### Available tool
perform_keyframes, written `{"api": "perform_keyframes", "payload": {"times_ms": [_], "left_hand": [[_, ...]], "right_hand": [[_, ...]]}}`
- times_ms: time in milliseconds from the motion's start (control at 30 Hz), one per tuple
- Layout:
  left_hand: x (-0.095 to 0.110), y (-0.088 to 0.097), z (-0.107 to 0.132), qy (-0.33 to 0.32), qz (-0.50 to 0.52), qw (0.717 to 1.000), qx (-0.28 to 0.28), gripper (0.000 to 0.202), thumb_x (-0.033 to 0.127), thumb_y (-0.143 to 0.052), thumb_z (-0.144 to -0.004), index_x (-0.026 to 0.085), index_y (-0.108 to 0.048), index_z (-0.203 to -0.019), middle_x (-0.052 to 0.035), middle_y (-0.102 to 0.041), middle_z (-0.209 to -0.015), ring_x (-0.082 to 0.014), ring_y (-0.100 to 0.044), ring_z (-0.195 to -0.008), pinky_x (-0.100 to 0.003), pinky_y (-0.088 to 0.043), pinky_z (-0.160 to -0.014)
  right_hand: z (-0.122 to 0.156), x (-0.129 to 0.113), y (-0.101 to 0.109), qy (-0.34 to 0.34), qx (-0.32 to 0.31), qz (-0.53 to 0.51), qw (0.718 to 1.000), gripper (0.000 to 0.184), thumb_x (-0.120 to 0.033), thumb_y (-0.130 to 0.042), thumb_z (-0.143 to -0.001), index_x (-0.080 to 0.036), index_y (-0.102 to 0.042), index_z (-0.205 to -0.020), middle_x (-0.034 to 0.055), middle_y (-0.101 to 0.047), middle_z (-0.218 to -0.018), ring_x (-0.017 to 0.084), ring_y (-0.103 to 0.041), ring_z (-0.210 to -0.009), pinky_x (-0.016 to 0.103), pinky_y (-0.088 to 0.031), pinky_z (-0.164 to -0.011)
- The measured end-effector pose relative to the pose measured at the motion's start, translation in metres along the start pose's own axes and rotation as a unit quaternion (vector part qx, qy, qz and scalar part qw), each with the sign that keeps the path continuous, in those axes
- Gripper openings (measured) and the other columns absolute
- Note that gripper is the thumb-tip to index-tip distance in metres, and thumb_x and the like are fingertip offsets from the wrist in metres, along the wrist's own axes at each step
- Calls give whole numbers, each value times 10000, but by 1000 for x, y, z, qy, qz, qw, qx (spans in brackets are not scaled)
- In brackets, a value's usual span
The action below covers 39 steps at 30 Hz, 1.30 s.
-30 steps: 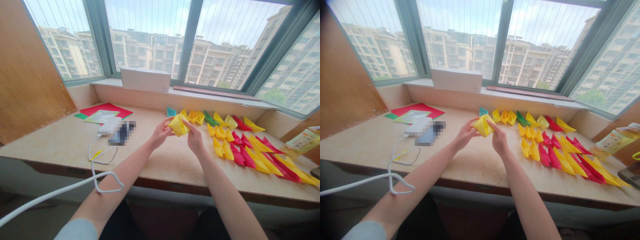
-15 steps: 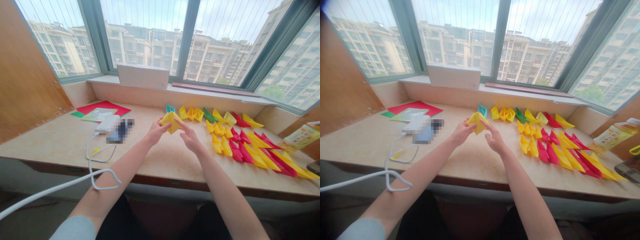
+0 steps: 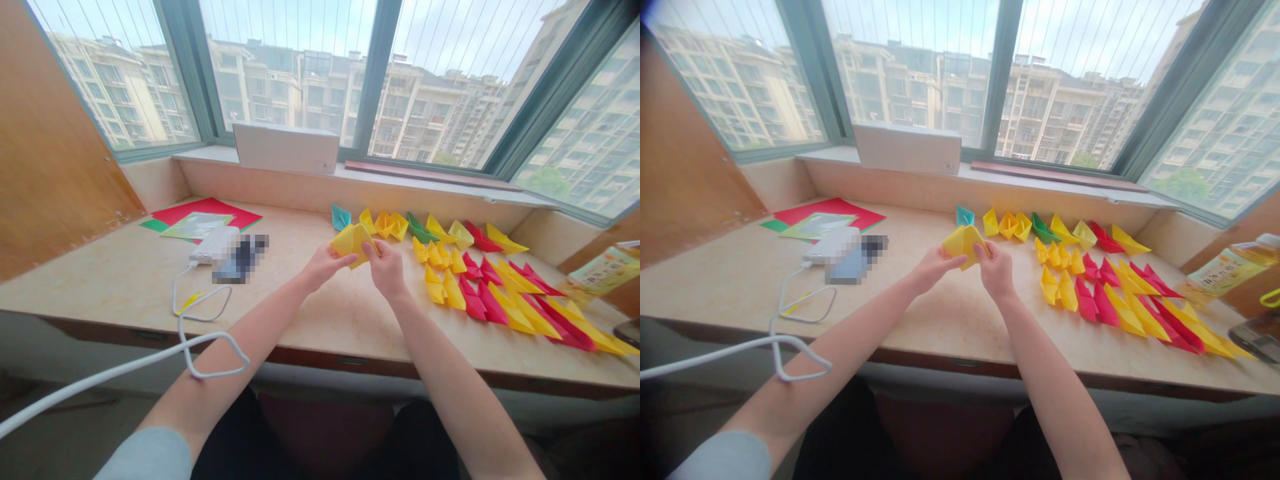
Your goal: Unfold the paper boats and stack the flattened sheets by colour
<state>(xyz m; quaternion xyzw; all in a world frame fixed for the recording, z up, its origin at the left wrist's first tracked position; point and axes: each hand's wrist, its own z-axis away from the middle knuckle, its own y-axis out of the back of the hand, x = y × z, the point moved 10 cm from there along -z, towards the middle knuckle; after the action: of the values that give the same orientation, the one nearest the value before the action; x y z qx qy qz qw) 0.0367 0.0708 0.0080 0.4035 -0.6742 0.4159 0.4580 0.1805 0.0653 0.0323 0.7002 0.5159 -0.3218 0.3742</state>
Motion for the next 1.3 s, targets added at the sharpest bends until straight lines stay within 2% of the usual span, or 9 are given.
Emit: {"api": "perform_keyframes", "payload": {"times_ms": [67, 200, 500, 633, 800, 933, 1067, 1167, 1300], "left_hand": [[-4, -10, 2, 27, -2, 999, -42, 492, 350, -856, -658, 124, -666, -1052, -89, -710, -996, -166, -662, -847, -308, -526, -785], [-9, -4, 2, 44, 9, 999, -20, 499, 349, -869, -635, 125, -695, -1046, -93, -721, -995, -181, -681, -818, -391, -562, -828], [0, -8, 1, 4, -6, 999, -50, 473, 389, -808, -721, 119, -692, -1092, -140, -741, -1010, -208, -712, -735, -381, -589, -724], [-6, -7, 3, 35, -1, 999, -40, 481, 428, -816, -710, 117, -703, -1059, -140, -744, -993, -219, -721, -764, -409, -592, -777], [-20, -11, 4, 79, -30, 995, -61, 482, 521, -792, -706, 103, -711, -930, -129, -744, -805, -233, -725, -732, -440, -587, -783], [-22, -9, 4, 84, -31, 994, -62, 482, 572, -759, -714, 103, -669, -780, -133, -735, -733, -236, -718, -673, -432, -585, -719], [-21, -13, 6, 88, -30, 992, -80, 467, 563, -731, -751, 104, -668, -811, -132, -733, -761, -228, -717, -696, -389, -578, -698], [-10, -9, 3, 38, -48, 997, -56, 468, 507, -760, -746, 132, -678, -1015, -137, -726, -984, -227, -706, -835, -364, -565, -741], [19, 11, 2, -103, -75, 991, 43, 659, 388, -835, -683, 222, -556, -1257, -100, -665, -1160, -227, -653, -996, -326, -536, -796]], "right_hand": [[1, -1, 2, 4, 15, 1, 1000, 384, -513, -586, -858, -165, -709, -963, 58, -718, -836, 228, -649, -800, 339, -502, -739], [1, -5, 1, 16, 17, -6, 1000, 380, -514, -596, -856, -171, -701, -982, 69, -730, -896, 240, -658, -856, 360, -510, -789], [0, 2, -9, -35, -33, -138, 989, 430, -562, -611, -838, -172, -684, -1003, 66, -716, -877, 217, -671, -772, 356, -570, -672], [0, 3, -10, -38, -30, -168, 985, 413, -559, -627, -830, -179, -672, -985, 70, -724, -912, 228, -685, -813, 385, -585, -723], [0, 3, -8, -38, -6, -215, 976, 398, -542, -673, -806, -196, -639, -1000, 72, -733, -922, 241, -701, -827, 422, -587, -756], [-1, 5, -12, -49, -28, -205, 977, 458, -580, -661, -802, -195, -609, -1044, 73, -738, -899, 238, -705, -821, 410, -591, -725], [-3, 7, -14, -52, -50, -194, 978, 450, -585, -641, -817, -201, -594, -1047, 65, -738, -893, 225, -703, -797, 388, -588, -703], [-5, 4, -6, -19, -34, -167, 985, 403, -550, -645, -827, -214, -587, -1041, 60, -739, -899, 222, -700, -788, 379, -573, -715], [-4, -6, 2, 48, -23, -32, 998, 325, -499, -618, -861, -222, -625, -1030, 68, -737, -951, 240, -689, -884, 362, -542, -749]]}}
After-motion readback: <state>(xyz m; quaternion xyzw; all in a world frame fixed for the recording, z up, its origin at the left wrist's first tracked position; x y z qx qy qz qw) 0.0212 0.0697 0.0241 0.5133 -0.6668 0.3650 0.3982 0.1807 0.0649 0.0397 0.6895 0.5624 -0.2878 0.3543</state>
